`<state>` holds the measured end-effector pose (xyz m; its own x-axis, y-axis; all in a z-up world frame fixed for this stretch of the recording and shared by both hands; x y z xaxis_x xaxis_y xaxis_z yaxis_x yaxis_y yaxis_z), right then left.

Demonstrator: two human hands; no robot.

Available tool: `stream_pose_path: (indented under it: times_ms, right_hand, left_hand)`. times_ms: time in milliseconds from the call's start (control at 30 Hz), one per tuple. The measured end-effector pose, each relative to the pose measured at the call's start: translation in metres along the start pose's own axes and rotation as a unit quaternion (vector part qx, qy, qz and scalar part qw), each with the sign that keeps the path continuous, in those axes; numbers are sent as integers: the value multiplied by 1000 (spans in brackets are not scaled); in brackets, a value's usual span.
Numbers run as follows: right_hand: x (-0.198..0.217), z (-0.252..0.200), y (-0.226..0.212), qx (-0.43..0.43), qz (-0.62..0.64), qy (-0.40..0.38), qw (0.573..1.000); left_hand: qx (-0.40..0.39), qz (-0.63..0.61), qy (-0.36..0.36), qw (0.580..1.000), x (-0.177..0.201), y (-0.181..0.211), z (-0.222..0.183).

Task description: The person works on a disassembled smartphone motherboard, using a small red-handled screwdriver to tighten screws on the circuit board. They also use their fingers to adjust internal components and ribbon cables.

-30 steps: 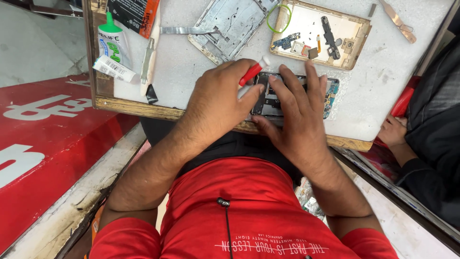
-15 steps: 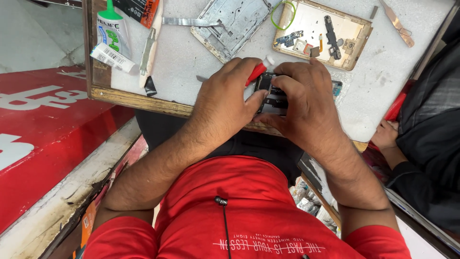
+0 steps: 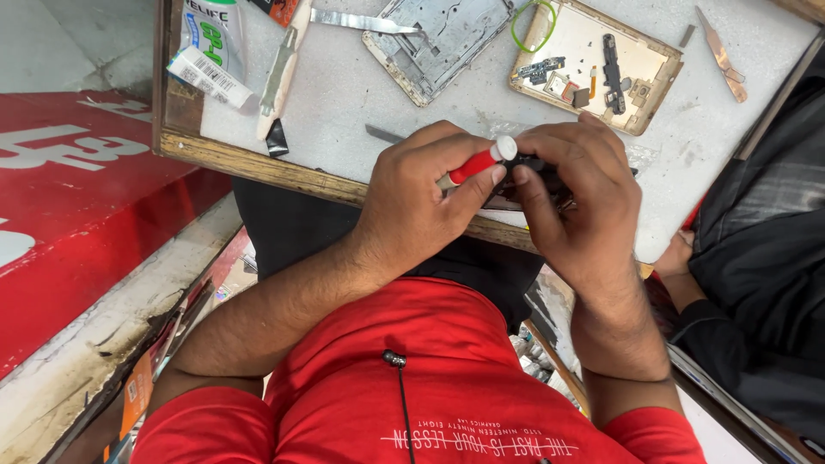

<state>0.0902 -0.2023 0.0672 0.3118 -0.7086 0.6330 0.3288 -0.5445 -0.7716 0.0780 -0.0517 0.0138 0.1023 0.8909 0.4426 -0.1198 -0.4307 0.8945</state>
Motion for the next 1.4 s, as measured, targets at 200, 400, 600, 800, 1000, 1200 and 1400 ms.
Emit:
stream_pose_path:
  times_ms: [200, 400, 600, 800, 1000, 1200, 1400]
  right_hand:
    - [1, 0, -3, 2, 22, 12, 1000]
    - [4, -2, -3, 1, 46, 26, 999]
    - [10, 1, 6, -48, 143, 30, 988]
    - [13, 1, 11, -92, 279, 51, 955]
    - [16, 1, 18, -69, 291, 49, 953]
    - [18, 1, 21, -45, 287, 45, 956]
    - [12, 7, 25, -63, 278, 52, 957]
  left_hand:
    - [-28, 2, 30, 999, -3, 5, -7]
    - [-44, 7, 52, 998, -3, 11, -9]
    - [-36, 10, 54, 998, 2, 20, -13]
    - [-59, -27, 68, 996, -1, 29, -23]
    - [-56, -62, 98, 992, -7, 33, -24]
    - [-38, -74, 91, 992, -16, 32, -22]
    - [-8, -57, 88, 994, -12, 23, -16]
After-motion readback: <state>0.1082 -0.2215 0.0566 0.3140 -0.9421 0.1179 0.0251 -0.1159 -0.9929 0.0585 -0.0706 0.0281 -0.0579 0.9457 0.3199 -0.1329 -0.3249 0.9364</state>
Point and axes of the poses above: each hand's wrist, its own z-axis towards the middle knuckle, its own x-axis out of the back of the hand, y = z × x, the point moved 8 cm from there along z, towards the middle knuckle, and after that the axes turned 15 degrees about z, right-handed, at the moved point
